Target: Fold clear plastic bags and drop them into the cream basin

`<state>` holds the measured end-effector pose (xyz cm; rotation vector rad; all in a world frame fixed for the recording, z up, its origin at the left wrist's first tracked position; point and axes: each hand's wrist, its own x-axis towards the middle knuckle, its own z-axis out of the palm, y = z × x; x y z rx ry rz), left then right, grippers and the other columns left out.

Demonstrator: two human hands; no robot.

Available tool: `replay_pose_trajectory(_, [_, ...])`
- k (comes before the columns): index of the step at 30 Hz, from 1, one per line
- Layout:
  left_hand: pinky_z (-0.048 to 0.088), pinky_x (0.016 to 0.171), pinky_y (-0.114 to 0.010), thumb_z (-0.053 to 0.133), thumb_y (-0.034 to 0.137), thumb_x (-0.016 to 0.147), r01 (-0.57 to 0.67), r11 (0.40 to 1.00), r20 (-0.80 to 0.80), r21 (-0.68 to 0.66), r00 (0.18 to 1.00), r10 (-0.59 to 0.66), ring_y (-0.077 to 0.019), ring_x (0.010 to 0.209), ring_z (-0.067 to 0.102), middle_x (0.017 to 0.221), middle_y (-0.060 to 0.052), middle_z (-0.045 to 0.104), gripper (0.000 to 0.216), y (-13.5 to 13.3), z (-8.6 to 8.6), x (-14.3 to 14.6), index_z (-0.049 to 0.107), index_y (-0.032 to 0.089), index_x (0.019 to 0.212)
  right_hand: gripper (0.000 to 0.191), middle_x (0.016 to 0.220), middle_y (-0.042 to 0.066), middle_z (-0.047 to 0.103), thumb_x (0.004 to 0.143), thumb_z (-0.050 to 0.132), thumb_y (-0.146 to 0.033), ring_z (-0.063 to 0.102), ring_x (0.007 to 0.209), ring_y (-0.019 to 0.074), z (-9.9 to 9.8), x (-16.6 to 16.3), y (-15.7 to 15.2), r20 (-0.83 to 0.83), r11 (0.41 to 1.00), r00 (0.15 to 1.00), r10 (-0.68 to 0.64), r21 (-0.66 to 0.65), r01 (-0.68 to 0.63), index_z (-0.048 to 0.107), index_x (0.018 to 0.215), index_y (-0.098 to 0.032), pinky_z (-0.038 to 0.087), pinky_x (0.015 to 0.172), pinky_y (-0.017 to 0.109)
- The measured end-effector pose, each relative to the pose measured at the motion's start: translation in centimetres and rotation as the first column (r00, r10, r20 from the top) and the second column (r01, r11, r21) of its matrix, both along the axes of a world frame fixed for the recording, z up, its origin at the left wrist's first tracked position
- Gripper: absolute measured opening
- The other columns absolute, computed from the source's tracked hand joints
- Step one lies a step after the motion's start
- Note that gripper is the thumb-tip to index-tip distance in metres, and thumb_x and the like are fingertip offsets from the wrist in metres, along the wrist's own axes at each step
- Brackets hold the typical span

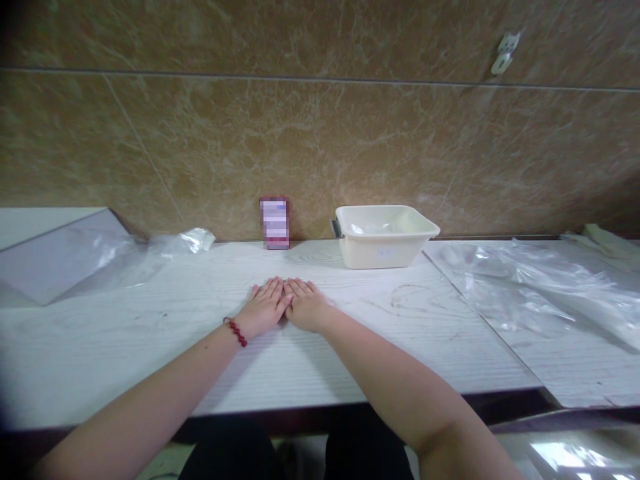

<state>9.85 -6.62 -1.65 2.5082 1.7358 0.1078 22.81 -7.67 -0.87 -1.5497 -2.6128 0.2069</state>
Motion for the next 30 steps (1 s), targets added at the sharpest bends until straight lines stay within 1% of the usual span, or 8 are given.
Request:
replay_pose_trajectory(4, [0.007,0.093,-0.057,0.006,0.045,0.082,-0.029,1.0,-0.031,0.0,0.999,0.029,-0.0233,0.124,0.012,0.135,-0.008,0.016,0.058,-0.1,0.1,-0.3,0.024,0.014,0.128,0.052,0.136,0.006,0.016,0.083,0.015,-0.033,0.012,0.124,0.0181,0.1,0.2,-0.1,0.01,1.0,1.0,-0.018,-0.021,0.019,0.017,0.13,-0.012,0.011,0.099,0.039])
replay_pose_trajectory(6, [0.006,0.091,-0.059,0.008,0.044,0.082,-0.028,1.0,-0.045,-0.006,0.999,0.028,-0.0241,0.124,0.011,0.136,-0.007,0.015,0.056,0.0,0.2,-0.6,0.023,0.016,0.128,0.054,0.136,0.006,0.014,0.083,0.014,-0.038,0.011,0.124,0.0187,0.1,0.5,0.0,0.018,0.999,1.0,-0.023,-0.036,0.024,0.017,0.13,-0.014,0.01,0.099,0.042])
replay_pose_trajectory(10, [0.005,0.092,-0.058,0.013,0.045,0.082,0.018,0.998,-0.071,-0.054,0.997,-0.022,-0.0237,0.124,0.011,0.136,-0.007,0.014,0.055,0.2,0.6,-1.4,0.02,0.017,0.129,0.061,0.137,0.005,0.008,0.08,0.013,-0.05,0.007,0.124,0.0209,0.4,1.4,0.3,0.05,0.994,0.999,-0.017,-0.105,0.022,0.012,0.131,-0.017,0.005,0.096,0.051])
replay_pose_trajectory(14, [0.005,0.091,-0.059,0.012,0.055,0.078,0.052,0.992,-0.081,-0.111,0.995,-0.061,-0.0255,0.124,0.009,0.136,-0.009,0.011,0.064,0.4,1.3,-2.1,0.017,0.017,0.13,0.066,0.137,0.005,0.004,0.077,0.012,-0.058,0.004,0.124,0.0227,0.8,2.2,0.6,0.078,0.986,0.997,-0.019,-0.166,0.032,0.01,0.131,-0.02,-0.002,0.093,0.055])
replay_pose_trajectory(17, [0.003,0.089,-0.061,0.013,0.061,0.075,0.079,0.987,-0.076,-0.139,0.993,-0.09,-0.0279,0.124,0.008,0.136,-0.009,0.01,0.07,0.7,1.5,-2.6,0.015,0.018,0.13,0.068,0.137,0.003,0.002,0.075,0.014,-0.061,0.0,0.124,0.0247,0.9,2.7,0.7,0.099,0.977,0.994,-0.042,-0.203,0.061,0.008,0.131,-0.023,-0.004,0.091,0.057])
replay_pose_trajectory(22, [0.001,0.088,-0.062,0.022,0.065,0.071,0.101,0.98,-0.09,-0.174,0.989,-0.118,-0.0307,0.123,0.005,0.136,-0.008,0.012,0.073,1.5,1.5,-3.8,0.013,0.023,0.131,0.071,0.137,0.002,0.002,0.071,0.019,-0.065,-0.004,0.123,0.0283,1.2,3.6,0.9,0.135,0.962,0.988,-0.078,-0.251,0.11,0.006,0.131,-0.027,-0.002,0.088,0.061])
replay_pose_trajectory(26, [0.001,0.088,-0.061,0.025,0.066,0.069,0.082,0.976,-0.105,-0.204,0.989,-0.105,-0.0313,0.123,0.002,0.136,-0.007,0.012,0.075,1.8,1.9,-4.6,0.013,0.025,0.13,0.07,0.138,0.002,0.001,0.071,0.029,-0.062,-0.005,0.123,0.0302,2.1,4.1,0.8,0.186,0.941,0.976,-0.113,-0.297,0.165,0.009,0.13,-0.03,0.0,0.087,0.062])
replay_pose_trajectory(30, [0.001,0.088,-0.061,0.028,0.067,0.067,0.047,0.978,-0.106,-0.205,0.992,-0.07,-0.0333,0.123,0.001,0.137,-0.005,0.008,0.074,2.0,2.2,-5.2,0.018,0.028,0.129,0.068,0.138,0.004,0.001,0.071,0.033,-0.059,-0.005,0.122,0.0322,2.6,4.6,0.8,0.202,0.936,0.971,-0.127,-0.298,0.185,0.012,0.129,-0.032,0.001,0.085,0.064])
